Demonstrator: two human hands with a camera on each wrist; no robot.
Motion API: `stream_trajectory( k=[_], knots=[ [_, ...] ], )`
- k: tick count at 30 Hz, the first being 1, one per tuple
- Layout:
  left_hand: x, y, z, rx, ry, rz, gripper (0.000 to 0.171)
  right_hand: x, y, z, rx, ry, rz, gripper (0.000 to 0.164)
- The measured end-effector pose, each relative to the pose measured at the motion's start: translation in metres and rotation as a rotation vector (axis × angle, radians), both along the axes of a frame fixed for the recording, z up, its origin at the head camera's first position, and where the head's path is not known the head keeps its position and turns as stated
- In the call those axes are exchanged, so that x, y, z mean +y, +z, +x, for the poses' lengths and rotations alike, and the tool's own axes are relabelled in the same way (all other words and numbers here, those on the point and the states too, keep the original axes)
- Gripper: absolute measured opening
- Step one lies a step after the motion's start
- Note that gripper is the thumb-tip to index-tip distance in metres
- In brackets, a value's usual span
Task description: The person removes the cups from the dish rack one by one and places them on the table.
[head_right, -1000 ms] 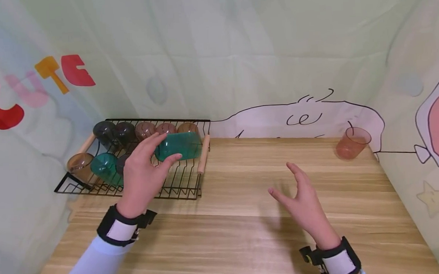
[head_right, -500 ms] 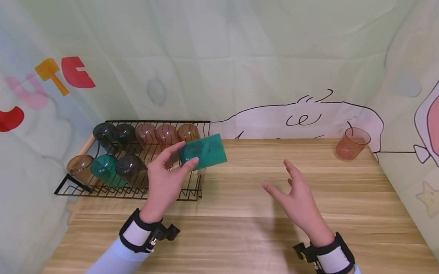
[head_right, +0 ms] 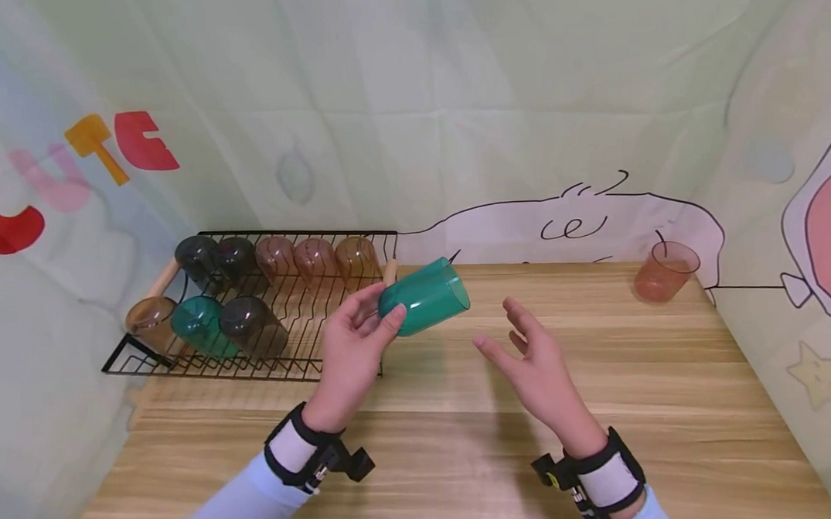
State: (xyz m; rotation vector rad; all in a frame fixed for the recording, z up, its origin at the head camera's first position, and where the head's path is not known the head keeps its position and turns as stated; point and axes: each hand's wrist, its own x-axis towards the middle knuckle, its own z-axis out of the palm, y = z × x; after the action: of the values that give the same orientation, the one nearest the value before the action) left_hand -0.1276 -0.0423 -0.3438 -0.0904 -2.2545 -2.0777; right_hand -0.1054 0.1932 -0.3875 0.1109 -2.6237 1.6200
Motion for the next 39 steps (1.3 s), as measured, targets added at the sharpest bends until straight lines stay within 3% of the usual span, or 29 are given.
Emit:
stream_trajectory(
  k=[9,14,26,35,39],
  knots=[
    [0.014,0.001,0.006,0.042,-0.023,0.008,0.048,-0.019,-0.004,-0.004,-0.007,0.025,-0.072,0.066],
    [0.018,0.001,0.006,0.027,-0.046,0.008,0.052,-0.023,-0.004,-0.007,0.014,0.029,-0.119,0.061],
    [0.020,-0.035,-0.008,-0.010,-0.119,-0.033,0.071,-0.026,0.001,-0.010,-0.009,0.020,-0.184,0.064],
    [0.024,-0.039,-0.002,-0.014,-0.179,-0.082,0.080,-0.030,0.007,-0.012,-0.010,0.011,-0.285,0.075],
    [0.026,-0.037,0.000,0.001,-0.193,-0.092,0.075,-0.031,0.009,-0.012,0.013,0.006,-0.316,0.074]
  ],
)
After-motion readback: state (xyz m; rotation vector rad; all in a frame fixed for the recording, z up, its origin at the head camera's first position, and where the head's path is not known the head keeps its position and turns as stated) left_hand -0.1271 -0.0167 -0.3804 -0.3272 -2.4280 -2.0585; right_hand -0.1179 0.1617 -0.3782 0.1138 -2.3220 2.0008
